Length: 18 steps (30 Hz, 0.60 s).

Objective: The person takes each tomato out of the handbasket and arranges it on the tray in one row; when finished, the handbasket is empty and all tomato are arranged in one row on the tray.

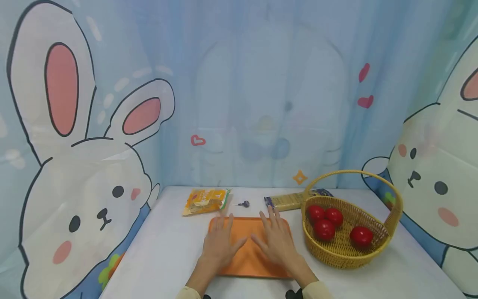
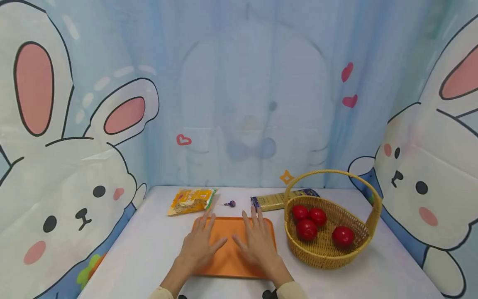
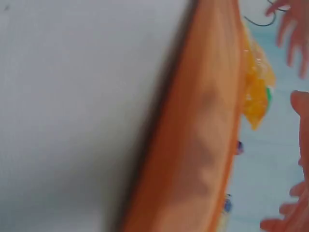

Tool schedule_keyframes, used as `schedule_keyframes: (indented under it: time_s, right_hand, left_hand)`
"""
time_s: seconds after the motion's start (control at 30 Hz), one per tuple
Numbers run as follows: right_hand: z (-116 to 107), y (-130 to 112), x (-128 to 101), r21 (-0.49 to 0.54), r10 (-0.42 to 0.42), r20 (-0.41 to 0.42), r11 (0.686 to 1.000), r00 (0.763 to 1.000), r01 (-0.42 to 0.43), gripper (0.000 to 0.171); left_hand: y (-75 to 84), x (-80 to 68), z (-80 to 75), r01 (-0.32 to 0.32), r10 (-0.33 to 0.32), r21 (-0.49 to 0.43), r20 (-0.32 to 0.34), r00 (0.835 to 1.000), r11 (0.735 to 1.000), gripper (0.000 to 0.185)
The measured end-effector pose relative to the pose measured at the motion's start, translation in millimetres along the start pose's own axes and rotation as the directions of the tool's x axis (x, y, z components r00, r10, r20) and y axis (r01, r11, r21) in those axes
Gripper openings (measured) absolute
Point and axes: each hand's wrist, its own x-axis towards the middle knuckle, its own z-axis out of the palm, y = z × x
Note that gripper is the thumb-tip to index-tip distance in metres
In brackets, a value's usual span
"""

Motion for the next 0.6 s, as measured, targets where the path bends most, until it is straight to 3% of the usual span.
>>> schedule_keyframes:
  time_s: [0.1,0.17,0.33,0.43,0.6]
  right_hand:
    - [-22,0,3,0.071,-0.025,0.013,0.997,1.000,0.024,0.073]
    - [-40,2,6,0.107,-0.023,0.012,0.994,1.000,0.022,0.065]
    - [-88,23,10,0.131,-0.047,-0.044,0.990,0.998,0.053,0.035]
    - [-111,45,14,0.126,-0.062,-0.032,0.990,0.998,0.065,0.027]
    - [-130,95,23,0.111,-0.109,0.000,0.988,0.994,0.109,0.016]
  left_hand:
    - [-17.3,-5.4,-3.0,-0.027,0.035,-0.081,0.106,0.994,0.996,0.095]
    - [-31.7,-11.5,-4.0,-0.028,0.059,-0.159,0.190,0.980,0.987,0.102]
    - [-67.8,-29.0,2.4,0.059,0.077,-0.373,0.341,0.937,0.926,0.119]
    - [-85.8,-37.7,8.6,0.098,0.081,-0.433,0.375,0.923,0.896,0.127]
    - [-99.1,-44.7,13.9,0.097,0.096,-0.468,0.373,0.923,0.878,0.131]
